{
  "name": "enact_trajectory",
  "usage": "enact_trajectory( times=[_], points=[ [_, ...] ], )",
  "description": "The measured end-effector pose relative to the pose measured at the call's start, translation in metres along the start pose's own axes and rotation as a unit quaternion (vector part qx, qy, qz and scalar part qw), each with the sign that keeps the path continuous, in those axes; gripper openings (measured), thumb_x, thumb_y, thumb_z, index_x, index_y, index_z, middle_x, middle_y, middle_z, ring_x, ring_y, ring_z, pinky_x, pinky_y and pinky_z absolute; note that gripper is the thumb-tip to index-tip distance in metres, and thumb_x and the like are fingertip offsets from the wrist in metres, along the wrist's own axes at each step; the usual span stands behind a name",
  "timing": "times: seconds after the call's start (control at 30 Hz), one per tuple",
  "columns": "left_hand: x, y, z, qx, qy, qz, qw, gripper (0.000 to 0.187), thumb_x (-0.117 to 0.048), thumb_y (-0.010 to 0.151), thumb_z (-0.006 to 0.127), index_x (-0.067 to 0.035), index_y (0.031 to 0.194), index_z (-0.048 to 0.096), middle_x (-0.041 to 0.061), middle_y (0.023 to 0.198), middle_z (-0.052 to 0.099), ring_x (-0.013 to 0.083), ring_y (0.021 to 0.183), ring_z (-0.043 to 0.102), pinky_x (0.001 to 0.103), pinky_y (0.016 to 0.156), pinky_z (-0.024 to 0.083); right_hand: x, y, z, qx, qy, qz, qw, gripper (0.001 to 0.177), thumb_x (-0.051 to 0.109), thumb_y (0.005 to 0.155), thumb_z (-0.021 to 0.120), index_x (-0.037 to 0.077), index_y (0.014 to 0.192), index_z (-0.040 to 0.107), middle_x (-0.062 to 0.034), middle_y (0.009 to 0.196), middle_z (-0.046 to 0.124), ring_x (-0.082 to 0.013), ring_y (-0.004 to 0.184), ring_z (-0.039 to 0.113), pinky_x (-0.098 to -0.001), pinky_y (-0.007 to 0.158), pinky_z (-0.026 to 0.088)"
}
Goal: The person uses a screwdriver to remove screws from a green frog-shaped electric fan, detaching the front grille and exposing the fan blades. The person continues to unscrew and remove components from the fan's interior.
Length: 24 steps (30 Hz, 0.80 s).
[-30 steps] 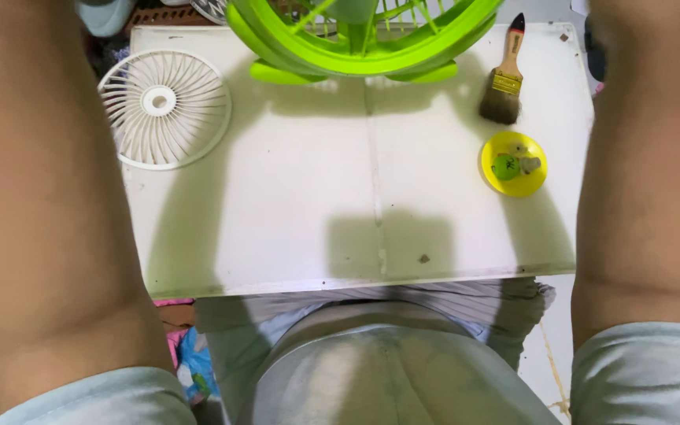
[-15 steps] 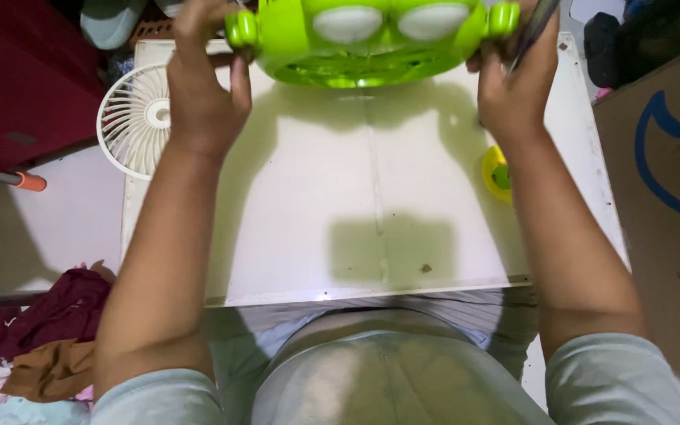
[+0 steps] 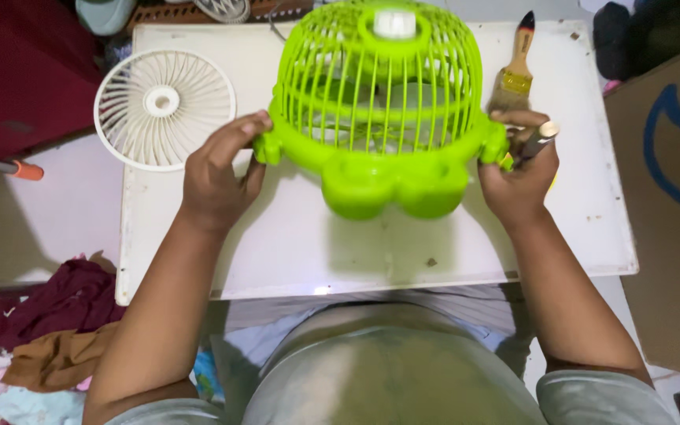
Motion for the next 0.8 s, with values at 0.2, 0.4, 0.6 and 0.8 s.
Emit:
enact_trajectory(
  times=[0.2, 0.4, 0.6, 0.8],
  points=[
    [-0.009, -0.031, 0.005, 0.04, 0.031, -0.007, 0.999, 0.059, 0.015, 0.083, 0.076, -0.007, 0.129, 0.048, 0.015, 0.116, 0.073, 0.0335, 0.108, 0.074, 0.039, 0.086, 0.062, 0.002, -0.024, 0.005, 0.102, -0.196, -0.121, 0.968, 0.044, -0.005, 0.078, 0.084, 0.003, 0.107, 0.051, -0.0126, 0.123, 0.065, -0.0258, 0.094, 0.068, -0.033, 0.075, 0.055],
    [-0.011, -0.046, 0.011, 0.08, 0.053, 0.005, 0.995, 0.051, 0.01, 0.087, 0.074, -0.006, 0.129, 0.051, 0.015, 0.116, 0.072, 0.0334, 0.107, 0.073, 0.039, 0.082, 0.061, -0.003, -0.031, 0.013, 0.167, -0.263, -0.139, 0.94, 0.044, -0.001, 0.075, 0.088, 0.004, 0.104, 0.055, -0.0147, 0.121, 0.065, -0.0316, 0.088, 0.07, -0.04, 0.073, 0.056],
    [-0.009, -0.05, 0.015, 0.087, 0.047, -0.006, 0.995, 0.055, 0.01, 0.087, 0.076, -0.005, 0.133, 0.05, 0.017, 0.117, 0.07, 0.0347, 0.105, 0.071, 0.041, 0.083, 0.059, -0.002, -0.033, 0.017, 0.172, -0.275, -0.126, 0.938, 0.042, 0.002, 0.079, 0.089, 0.004, 0.105, 0.056, -0.0144, 0.121, 0.064, -0.032, 0.083, 0.068, -0.0421, 0.071, 0.054],
    [-0.011, -0.048, 0.018, 0.079, 0.065, -0.017, 0.995, 0.071, 0.009, 0.081, 0.08, -0.005, 0.141, 0.045, 0.017, 0.119, 0.068, 0.0353, 0.107, 0.069, 0.042, 0.085, 0.058, -0.007, -0.031, 0.015, 0.165, -0.288, -0.097, 0.938, 0.046, -0.008, 0.077, 0.079, 0.003, 0.115, 0.057, -0.0176, 0.125, 0.06, -0.0385, 0.103, 0.065, -0.0456, 0.083, 0.054]
  ],
)
Point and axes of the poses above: each hand's wrist, its own y-axis towards the middle knuckle, its own z-axis out of the palm, x = y × z, the point moved 5 cm from there along y, towards the middle knuckle
